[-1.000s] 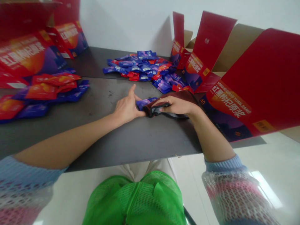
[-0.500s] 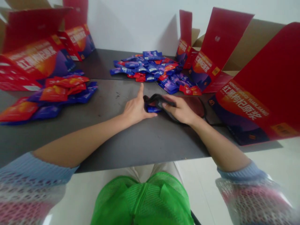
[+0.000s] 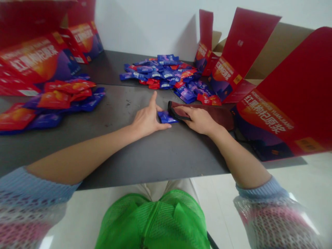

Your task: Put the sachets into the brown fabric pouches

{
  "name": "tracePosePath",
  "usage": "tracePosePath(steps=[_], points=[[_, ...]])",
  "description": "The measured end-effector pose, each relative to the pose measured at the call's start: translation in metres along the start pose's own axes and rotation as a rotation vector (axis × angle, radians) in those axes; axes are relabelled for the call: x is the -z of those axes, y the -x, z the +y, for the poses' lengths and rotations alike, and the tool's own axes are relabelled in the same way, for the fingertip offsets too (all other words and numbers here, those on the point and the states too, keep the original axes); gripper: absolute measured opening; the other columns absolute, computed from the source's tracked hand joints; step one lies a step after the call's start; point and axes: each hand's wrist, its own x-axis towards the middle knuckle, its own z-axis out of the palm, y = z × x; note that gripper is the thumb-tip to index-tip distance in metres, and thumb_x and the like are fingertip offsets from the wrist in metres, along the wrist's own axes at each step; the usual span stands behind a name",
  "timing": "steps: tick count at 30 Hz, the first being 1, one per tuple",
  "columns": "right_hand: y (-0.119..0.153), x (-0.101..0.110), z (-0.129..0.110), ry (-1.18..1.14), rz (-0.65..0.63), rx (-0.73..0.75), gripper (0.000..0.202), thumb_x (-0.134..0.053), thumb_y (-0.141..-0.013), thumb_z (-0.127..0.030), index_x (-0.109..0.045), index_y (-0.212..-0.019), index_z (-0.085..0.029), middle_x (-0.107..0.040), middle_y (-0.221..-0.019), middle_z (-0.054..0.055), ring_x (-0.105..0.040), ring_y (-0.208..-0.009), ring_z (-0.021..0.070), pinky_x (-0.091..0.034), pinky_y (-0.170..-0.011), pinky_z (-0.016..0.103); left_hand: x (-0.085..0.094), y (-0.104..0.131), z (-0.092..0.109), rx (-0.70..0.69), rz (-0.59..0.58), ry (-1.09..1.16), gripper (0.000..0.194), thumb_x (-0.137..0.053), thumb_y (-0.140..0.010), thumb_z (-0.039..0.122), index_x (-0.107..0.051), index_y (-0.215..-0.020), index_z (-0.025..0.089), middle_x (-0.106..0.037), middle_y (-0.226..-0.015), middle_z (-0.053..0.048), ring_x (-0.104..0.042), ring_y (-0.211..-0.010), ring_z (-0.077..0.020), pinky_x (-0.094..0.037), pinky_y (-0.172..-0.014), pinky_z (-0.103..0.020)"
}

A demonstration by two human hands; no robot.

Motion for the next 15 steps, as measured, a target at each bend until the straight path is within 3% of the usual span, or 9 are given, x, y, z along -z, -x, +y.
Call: tracePosePath(steps=[5, 9, 12, 15], points=[[0.006, 0.005, 0.006, 0.216, 0.002, -0.145, 0.053, -0.053, -0.095, -0.022, -0.057, -0.148, -0.024, -0.068, -0.140, 0.014, -0.069, -0.121, 0.0372, -0.055, -0.095, 0.048, -0.001, 0.001, -0.001, -0.005, 0.003, 0.002, 0.135, -0.090, -0.070, 0.044, 0.001, -0.167, 0.019, -0.072, -0.131, -0.009, -0.072, -0.110, -0.0282, -0.052, -0.093, -0.036], [0.006, 0.006, 0.003, 0.303, 0.041, -0.214, 0.053, -0.050, -0.090, -0.011, -0.061, -0.142, -0.017, -0.072, -0.133, 0.016, -0.067, -0.123, 0.0324, -0.048, -0.107, 0.046, -0.001, 0.001, -0.001, -0.001, -0.009, -0.030, 0.134, -0.090, -0.072, 0.044, 0.002, -0.166, 0.018, -0.071, -0.133, -0.010, -0.072, -0.113, -0.0299, -0.053, -0.092, -0.037], [0.005, 0.011, 0.006, 0.247, 0.120, -0.322, 0.053, -0.051, -0.089, -0.011, -0.061, -0.141, -0.018, -0.076, -0.122, 0.016, -0.070, -0.116, 0.0356, -0.053, -0.099, 0.048, -0.001, 0.001, -0.001, 0.002, -0.001, -0.044, 0.135, -0.090, -0.071, 0.044, 0.003, -0.166, 0.019, -0.071, -0.133, -0.010, -0.071, -0.115, -0.0307, -0.052, -0.095, -0.038], [0.004, 0.014, 0.010, 0.060, 0.283, -0.380, 0.044, -0.049, -0.095, -0.023, -0.062, -0.137, -0.019, -0.078, -0.115, 0.015, -0.072, -0.109, 0.0370, -0.056, -0.088, 0.046, -0.002, 0.002, -0.001, 0.004, 0.002, -0.046, 0.137, -0.090, -0.071, 0.044, 0.005, -0.166, 0.019, -0.071, -0.132, -0.010, -0.071, -0.114, -0.0307, -0.053, -0.094, -0.038]])
